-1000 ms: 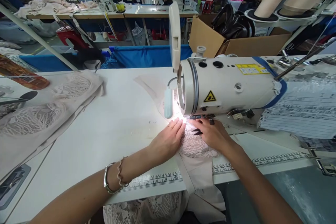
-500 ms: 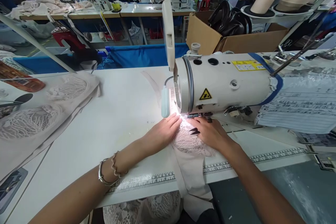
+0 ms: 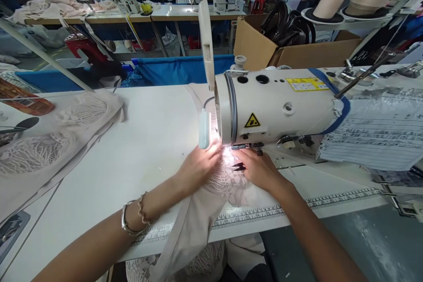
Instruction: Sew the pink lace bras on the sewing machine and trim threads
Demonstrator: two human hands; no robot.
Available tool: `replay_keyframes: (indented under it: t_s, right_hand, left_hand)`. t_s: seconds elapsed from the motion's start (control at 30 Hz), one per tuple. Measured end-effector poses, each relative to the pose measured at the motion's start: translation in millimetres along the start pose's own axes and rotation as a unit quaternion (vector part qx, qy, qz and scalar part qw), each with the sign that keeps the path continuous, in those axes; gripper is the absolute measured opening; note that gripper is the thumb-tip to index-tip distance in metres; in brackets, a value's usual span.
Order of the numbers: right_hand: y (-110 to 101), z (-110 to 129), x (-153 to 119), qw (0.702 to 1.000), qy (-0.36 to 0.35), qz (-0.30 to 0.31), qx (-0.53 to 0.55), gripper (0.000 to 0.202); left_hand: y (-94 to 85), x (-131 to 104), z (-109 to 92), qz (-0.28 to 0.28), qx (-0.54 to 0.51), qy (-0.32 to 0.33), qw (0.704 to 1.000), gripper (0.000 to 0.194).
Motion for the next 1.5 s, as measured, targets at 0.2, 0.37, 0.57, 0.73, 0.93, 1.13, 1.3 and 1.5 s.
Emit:
replay_keyframes:
  t_s: [0.2, 0.37, 0.57, 0.73, 0.93, 1.13, 1.3, 1.5]
  right_hand:
    - [-2.9, 0.3, -1.7, 0.999, 0.003, -0.021, 0.032, 0.054]
    - [-9.1, 1.0, -4.1, 0.998, 0.035, -0.032, 0.043, 0.055]
    - [-8.1, -1.6, -9.9, 0.997, -0.001, -0.072, 0.020, 0.050]
    - [-7.6, 7.5, -5.3, 0.990, -0.094, -0.103, -0.023, 0.043]
    - [-8.3, 12.4, -1.1, 0.979, -0.167, -0.120, 0.001, 0.049]
    - [-4.0, 9.5, -4.0, 0.976, -0.175, -0.127, -0.003, 0.053]
    - [-0.1, 11.7, -1.6, 0.971, -0.192, -0.140, -0.014, 0.058]
    - [-1.6, 14.0, -1.6, 0.965, -0.204, -0.162, 0.005, 0.054]
  left_hand:
    - [6.9, -6.8, -32.3, 0.025, -0.063, -0.047, 0.997, 0.023]
    - [2.1, -8.9, -27.6, 0.061, -0.087, -0.045, 0.993, 0.022]
    - [4.7, -7.4, -27.9, 0.095, -0.092, -0.061, 0.989, 0.034]
    - [7.9, -7.8, -20.7, 0.091, -0.090, -0.043, 0.991, 0.034]
    - [6.6, -7.7, -13.8, 0.072, -0.100, -0.022, 0.992, 0.029]
    - [0.0, 2.0, 6.3, 0.079, -0.153, -0.017, 0.985, 0.027]
    - [-1.0, 4.0, 20.4, 0.089, -0.168, -0.033, 0.981, 0.034]
    - [0.6, 3.7, 19.1, 0.046, -0.081, 0.021, 0.995, 0.040]
Point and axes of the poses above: each hand's wrist, its own x-axis towards the middle knuckle, its own y-axis out of the palm, z = x × y, the point moved 2 cm from there along x, towards the middle knuckle, and after that the axes turned 15 degrees about -z, right-handed, at the moved point
